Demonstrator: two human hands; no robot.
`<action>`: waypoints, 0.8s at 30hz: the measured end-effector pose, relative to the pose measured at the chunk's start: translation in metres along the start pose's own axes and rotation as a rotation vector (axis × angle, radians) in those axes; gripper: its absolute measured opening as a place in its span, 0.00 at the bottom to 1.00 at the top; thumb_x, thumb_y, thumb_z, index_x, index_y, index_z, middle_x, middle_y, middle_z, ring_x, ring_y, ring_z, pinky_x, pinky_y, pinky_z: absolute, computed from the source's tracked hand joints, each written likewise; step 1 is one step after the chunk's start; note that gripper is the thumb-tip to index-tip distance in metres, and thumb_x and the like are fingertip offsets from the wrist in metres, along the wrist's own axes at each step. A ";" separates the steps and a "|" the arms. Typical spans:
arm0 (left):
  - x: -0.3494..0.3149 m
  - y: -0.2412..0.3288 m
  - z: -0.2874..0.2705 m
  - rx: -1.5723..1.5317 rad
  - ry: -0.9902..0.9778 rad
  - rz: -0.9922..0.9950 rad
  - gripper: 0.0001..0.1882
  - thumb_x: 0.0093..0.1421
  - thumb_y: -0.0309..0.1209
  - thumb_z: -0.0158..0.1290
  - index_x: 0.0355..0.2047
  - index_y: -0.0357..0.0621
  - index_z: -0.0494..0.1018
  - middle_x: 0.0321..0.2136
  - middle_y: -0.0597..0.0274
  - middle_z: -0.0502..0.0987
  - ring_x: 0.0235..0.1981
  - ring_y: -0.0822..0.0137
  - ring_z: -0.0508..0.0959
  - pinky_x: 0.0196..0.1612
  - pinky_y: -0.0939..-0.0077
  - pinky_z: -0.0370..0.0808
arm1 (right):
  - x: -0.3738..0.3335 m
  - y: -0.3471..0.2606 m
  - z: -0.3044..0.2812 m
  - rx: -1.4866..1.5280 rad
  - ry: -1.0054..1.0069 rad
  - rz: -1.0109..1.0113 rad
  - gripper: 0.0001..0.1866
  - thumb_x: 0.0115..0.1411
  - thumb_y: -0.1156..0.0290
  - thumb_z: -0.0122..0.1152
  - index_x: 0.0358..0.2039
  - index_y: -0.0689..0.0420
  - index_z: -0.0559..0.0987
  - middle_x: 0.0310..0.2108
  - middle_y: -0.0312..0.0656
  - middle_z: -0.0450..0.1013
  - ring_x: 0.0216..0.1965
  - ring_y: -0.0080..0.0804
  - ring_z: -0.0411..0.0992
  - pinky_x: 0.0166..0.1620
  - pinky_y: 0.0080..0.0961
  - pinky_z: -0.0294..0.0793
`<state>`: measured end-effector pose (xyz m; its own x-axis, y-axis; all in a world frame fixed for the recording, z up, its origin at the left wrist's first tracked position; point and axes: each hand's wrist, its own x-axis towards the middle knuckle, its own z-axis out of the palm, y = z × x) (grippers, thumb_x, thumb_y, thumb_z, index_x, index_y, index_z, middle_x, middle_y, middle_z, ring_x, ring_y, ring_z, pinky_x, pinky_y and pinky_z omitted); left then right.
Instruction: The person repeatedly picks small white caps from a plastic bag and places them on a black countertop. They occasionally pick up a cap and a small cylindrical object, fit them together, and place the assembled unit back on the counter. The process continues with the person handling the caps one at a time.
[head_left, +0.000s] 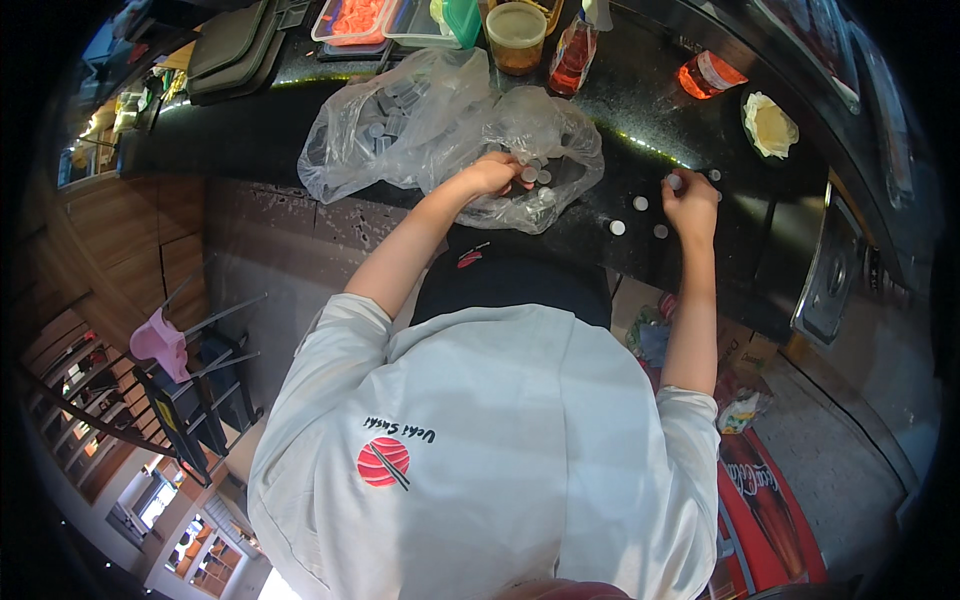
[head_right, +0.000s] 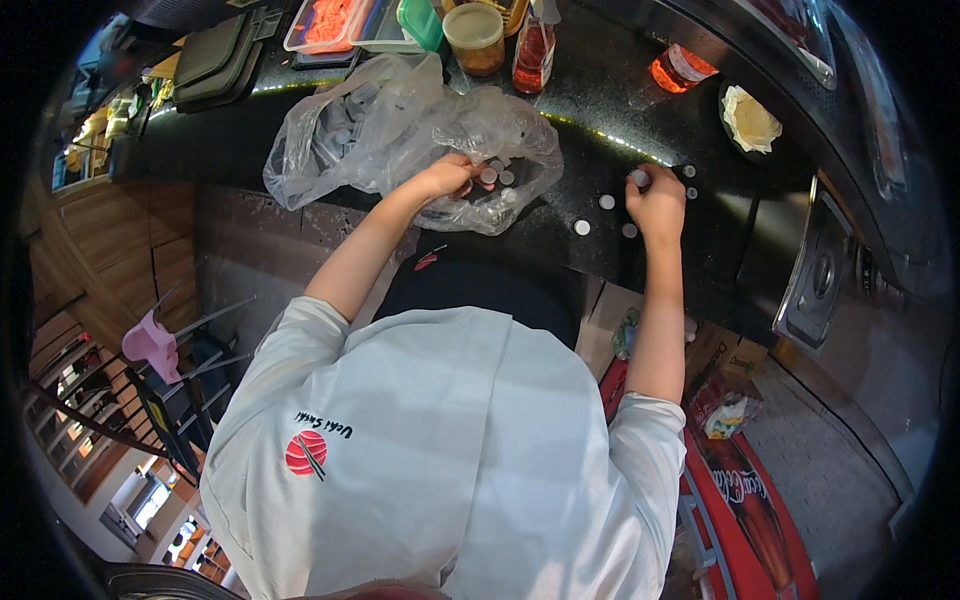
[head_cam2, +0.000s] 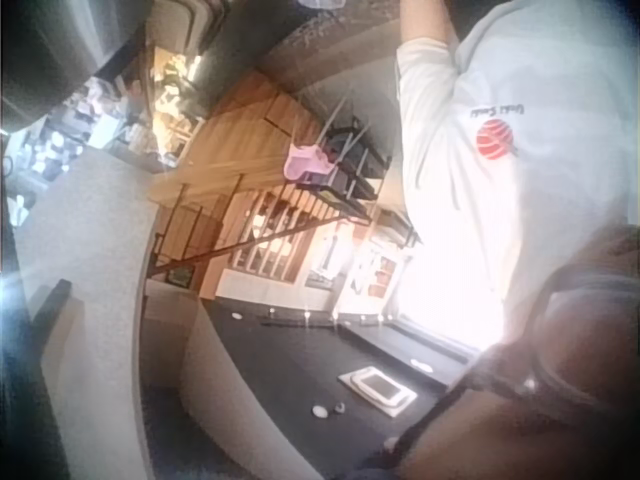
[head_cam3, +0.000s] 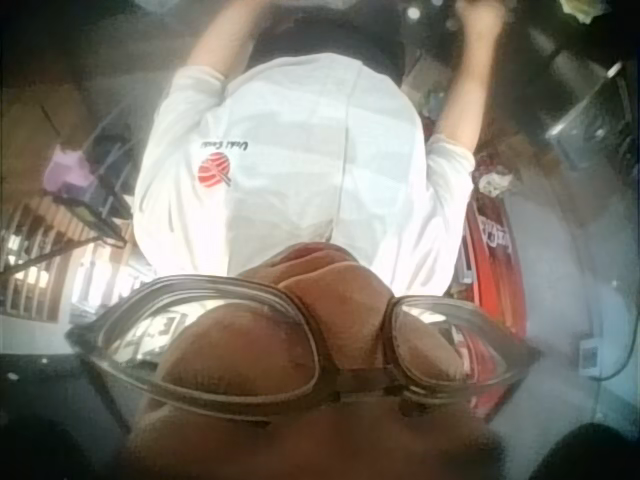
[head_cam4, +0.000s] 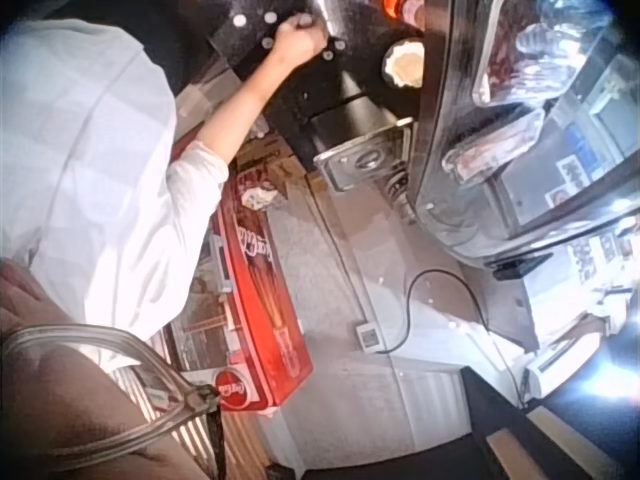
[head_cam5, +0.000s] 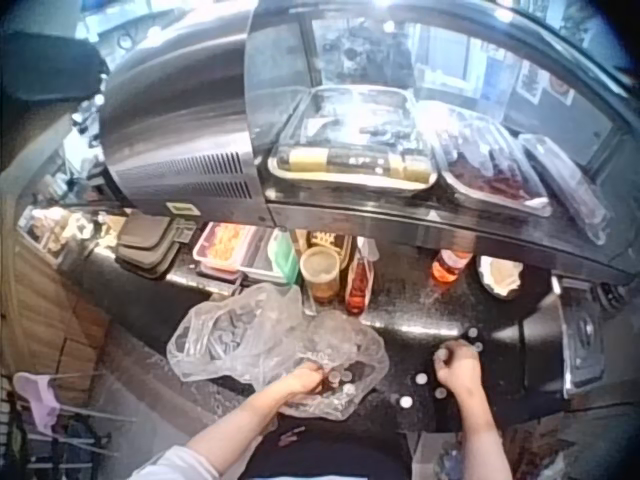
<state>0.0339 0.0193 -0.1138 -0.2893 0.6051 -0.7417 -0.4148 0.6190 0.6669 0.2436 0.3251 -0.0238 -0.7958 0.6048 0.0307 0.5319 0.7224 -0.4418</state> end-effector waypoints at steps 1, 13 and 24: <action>-0.004 0.004 0.002 0.147 0.076 0.049 0.20 0.69 0.45 0.51 0.43 0.42 0.81 0.29 0.58 0.83 0.26 0.66 0.78 0.31 0.70 0.75 | -0.003 -0.010 -0.007 0.040 0.007 -0.025 0.15 0.52 0.68 0.70 0.39 0.61 0.84 0.35 0.51 0.80 0.34 0.46 0.80 0.42 0.36 0.79; -0.087 0.048 0.062 -0.094 -0.147 0.236 0.24 0.71 0.50 0.43 0.44 0.43 0.78 0.31 0.57 0.82 0.24 0.68 0.78 0.29 0.74 0.75 | -0.063 -0.136 -0.064 0.654 -0.138 -0.130 0.14 0.50 0.81 0.73 0.39 0.63 0.84 0.34 0.41 0.79 0.31 0.22 0.78 0.35 0.16 0.79; -0.108 0.064 0.095 -0.449 -0.168 0.216 0.15 0.72 0.43 0.41 0.34 0.48 0.71 0.16 0.73 0.63 0.13 0.80 0.57 0.16 0.81 0.50 | -0.069 -0.168 -0.074 0.513 -0.305 -0.325 0.15 0.50 0.81 0.73 0.40 0.62 0.83 0.34 0.45 0.79 0.34 0.37 0.80 0.37 0.26 0.80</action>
<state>0.1207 0.0416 0.0162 -0.2822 0.7898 -0.5446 -0.7006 0.2181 0.6794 0.2310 0.1867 0.1150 -0.9781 0.2075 0.0127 0.1071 0.5551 -0.8249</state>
